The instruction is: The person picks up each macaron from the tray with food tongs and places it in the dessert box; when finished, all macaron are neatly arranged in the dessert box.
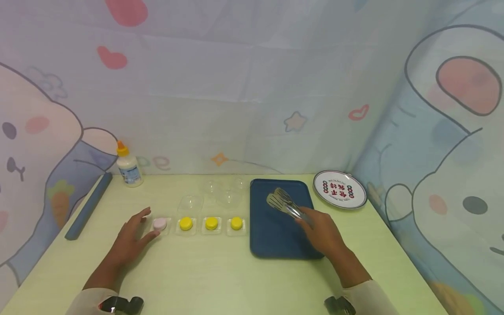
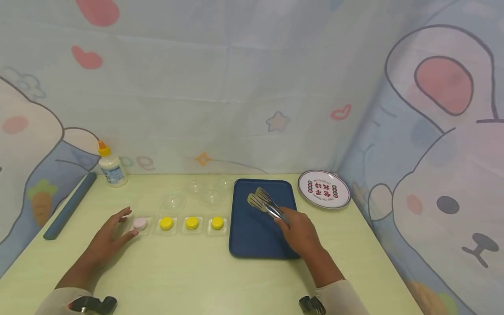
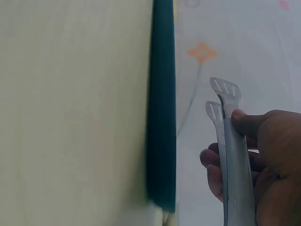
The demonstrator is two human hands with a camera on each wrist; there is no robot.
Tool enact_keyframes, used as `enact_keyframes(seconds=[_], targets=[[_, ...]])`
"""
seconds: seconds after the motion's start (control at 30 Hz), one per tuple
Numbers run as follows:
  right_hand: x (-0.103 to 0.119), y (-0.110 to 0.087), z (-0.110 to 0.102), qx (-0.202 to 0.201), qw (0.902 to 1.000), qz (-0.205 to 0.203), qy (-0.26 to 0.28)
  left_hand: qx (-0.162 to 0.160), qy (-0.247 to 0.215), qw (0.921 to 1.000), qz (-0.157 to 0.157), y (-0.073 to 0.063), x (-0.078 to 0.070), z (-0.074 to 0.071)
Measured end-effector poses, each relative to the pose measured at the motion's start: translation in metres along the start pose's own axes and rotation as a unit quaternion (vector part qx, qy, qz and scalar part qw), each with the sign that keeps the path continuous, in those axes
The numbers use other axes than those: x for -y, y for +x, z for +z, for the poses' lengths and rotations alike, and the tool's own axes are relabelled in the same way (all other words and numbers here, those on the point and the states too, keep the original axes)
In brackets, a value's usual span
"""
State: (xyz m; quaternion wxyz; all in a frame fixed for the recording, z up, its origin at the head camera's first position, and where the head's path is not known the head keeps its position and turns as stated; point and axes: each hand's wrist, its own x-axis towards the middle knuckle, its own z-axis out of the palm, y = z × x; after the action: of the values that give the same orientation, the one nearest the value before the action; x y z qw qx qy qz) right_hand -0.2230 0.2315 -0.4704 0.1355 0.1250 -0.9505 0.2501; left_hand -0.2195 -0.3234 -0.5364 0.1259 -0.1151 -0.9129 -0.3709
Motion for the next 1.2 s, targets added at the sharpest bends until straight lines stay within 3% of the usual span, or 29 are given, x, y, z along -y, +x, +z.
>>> enact_keyframes(seconds=[0.13, 0.5, 0.8, 1.2], targets=[[-0.020, -0.011, -0.009, -0.008, 0.9994, 0.033, 0.000, 0.005, 0.002, 1.0000, -0.001, -0.001, -0.002, 0.000], [-0.063, -0.027, -0.032, -0.076, 0.9941, 0.074, -0.023, 0.001, -0.004, 1.0000, -0.001, 0.001, -0.001, 0.002], [-0.093, -0.036, -0.038, -0.076, 0.9881, 0.129, -0.035, -0.004, 0.005, 1.0000, 0.004, 0.001, 0.002, 0.001], [-0.113, -0.038, -0.034, -0.049, 0.9855, 0.159, -0.034, 0.005, 0.006, 1.0000, -0.004, 0.002, 0.004, 0.002]])
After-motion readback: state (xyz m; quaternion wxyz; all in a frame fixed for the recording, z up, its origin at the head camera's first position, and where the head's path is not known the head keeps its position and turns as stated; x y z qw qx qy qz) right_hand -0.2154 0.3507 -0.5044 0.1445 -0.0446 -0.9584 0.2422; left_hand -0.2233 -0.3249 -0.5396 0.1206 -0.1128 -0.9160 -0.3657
